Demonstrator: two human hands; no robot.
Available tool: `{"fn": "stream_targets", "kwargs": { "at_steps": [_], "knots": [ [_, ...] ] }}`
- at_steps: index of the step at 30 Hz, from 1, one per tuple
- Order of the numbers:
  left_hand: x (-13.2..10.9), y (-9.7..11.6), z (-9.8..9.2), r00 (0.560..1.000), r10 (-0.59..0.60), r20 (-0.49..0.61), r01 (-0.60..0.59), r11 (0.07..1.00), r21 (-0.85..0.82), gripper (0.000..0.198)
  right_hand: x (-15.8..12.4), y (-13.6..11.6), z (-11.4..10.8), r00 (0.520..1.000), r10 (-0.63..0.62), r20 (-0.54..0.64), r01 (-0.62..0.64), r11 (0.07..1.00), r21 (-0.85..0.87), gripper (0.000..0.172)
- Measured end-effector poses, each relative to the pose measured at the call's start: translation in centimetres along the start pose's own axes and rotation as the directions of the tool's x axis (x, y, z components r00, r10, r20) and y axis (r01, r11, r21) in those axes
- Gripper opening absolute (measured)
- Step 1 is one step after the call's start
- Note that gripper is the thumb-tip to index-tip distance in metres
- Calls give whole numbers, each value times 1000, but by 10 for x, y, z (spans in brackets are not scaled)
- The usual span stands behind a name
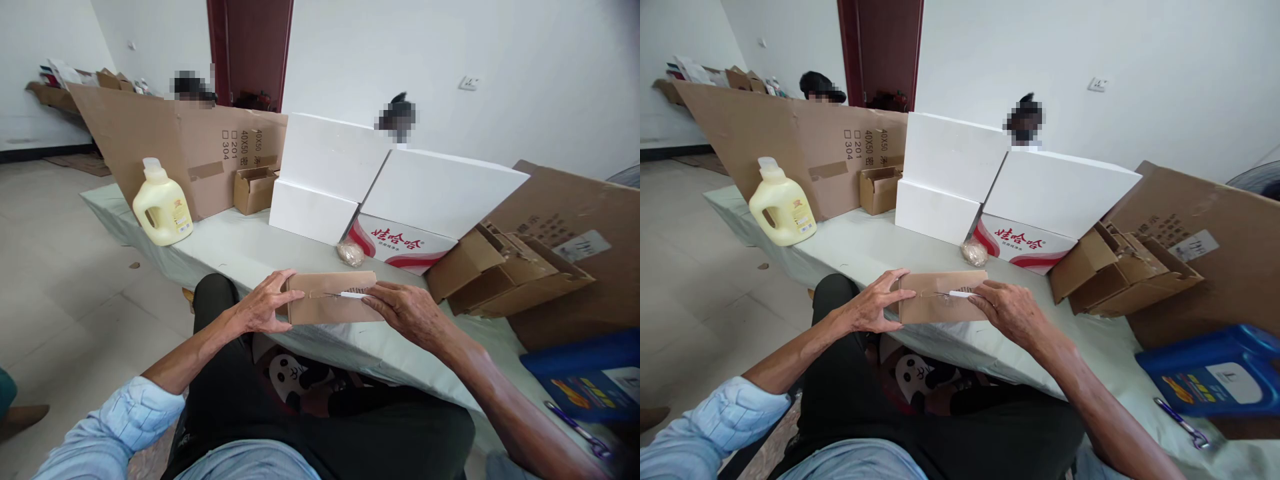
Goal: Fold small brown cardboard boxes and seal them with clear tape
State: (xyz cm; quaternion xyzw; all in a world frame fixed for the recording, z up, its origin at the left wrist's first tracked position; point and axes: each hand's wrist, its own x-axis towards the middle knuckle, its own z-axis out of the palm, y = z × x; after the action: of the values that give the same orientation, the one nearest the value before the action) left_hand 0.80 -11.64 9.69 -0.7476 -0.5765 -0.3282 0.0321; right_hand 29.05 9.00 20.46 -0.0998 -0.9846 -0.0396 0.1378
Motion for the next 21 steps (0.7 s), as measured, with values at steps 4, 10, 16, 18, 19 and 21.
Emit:
{"fn": "stream_targets", "kwargs": {
  "at_steps": [4,10,16,18,19,21],
  "knots": [
    [3,0,-6,1000,-5,-20,4,999,-45,72,-3,-1,-3,1000,-9,15,9,1000,-11,49],
    [4,2,-27,999,-32,-1,31,987,-158,68,2,-10,-8,1000,-30,6,30,999,-32,50],
    [2,4,-30,999,-36,9,37,984,-172,67,9,-13,-7,997,-78,-13,77,995,-57,51],
    [2,3,-29,1000,-29,11,31,984,-175,67,10,-12,-9,996,-88,-11,87,993,-76,54],
    [1,2,-29,1000,-27,10,28,984,-178,67,11,-12,-10,996,-87,-3,86,992,-89,56],
    [1,2,-29,1000,-24,8,25,982,-186,67,12,-11,-12,997,-71,24,74,990,-118,58]
  ]
}}
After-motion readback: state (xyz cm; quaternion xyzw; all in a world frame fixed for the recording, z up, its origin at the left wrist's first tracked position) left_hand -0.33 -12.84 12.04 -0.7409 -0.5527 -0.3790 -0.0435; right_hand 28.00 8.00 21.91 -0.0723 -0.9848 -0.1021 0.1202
